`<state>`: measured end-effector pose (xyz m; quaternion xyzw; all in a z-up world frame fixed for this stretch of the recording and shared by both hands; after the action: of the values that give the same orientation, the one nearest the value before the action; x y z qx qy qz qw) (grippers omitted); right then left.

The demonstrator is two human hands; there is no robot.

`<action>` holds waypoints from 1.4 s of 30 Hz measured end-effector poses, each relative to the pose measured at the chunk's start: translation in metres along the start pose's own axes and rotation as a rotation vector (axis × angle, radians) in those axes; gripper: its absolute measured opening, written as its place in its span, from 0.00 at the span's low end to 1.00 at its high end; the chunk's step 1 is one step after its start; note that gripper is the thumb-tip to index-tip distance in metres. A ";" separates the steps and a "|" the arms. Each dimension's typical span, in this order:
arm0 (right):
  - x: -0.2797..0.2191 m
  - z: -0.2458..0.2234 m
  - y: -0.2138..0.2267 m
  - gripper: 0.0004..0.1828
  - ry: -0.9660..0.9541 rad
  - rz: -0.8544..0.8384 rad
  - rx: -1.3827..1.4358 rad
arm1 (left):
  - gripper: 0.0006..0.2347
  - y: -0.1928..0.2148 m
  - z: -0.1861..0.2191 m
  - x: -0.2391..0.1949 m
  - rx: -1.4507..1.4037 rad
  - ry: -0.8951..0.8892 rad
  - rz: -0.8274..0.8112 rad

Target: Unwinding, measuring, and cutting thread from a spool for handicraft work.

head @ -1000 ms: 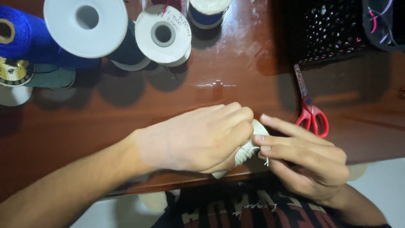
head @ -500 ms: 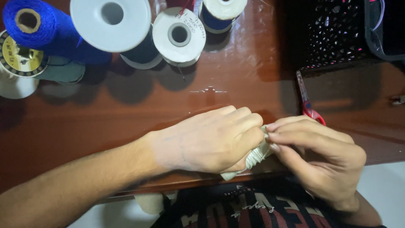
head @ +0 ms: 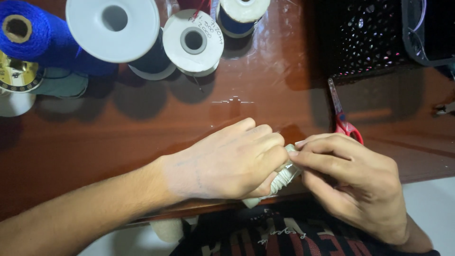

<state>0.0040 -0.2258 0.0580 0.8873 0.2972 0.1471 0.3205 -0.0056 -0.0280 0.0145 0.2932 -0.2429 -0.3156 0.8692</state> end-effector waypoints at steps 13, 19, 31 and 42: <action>-0.019 0.021 -0.006 0.31 0.114 0.036 0.194 | 0.07 0.000 0.000 -0.006 -0.074 -0.021 0.007; -0.013 0.014 -0.006 0.34 0.074 -0.112 0.277 | 0.09 -0.004 0.000 -0.006 -0.121 -0.022 0.017; -0.004 0.004 -0.002 0.17 -0.005 -0.375 -0.292 | 0.08 -0.008 0.000 -0.007 -0.081 -0.058 0.059; -0.010 0.006 -0.002 0.14 0.184 -0.260 -0.340 | 0.05 -0.013 -0.002 -0.008 -0.139 -0.004 0.052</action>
<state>-0.0020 -0.2336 0.0517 0.7577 0.4080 0.2326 0.4532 -0.0151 -0.0302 0.0030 0.2251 -0.2297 -0.3096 0.8948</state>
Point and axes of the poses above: each hand's wrist, its own x-axis towards the middle knuckle, its own y-axis out of the back of the hand, z = x × y, the point moved 3 cm from there along x, towards the middle knuckle, and after that the axes turned 4 degrees about y, right-handed, at the moved point
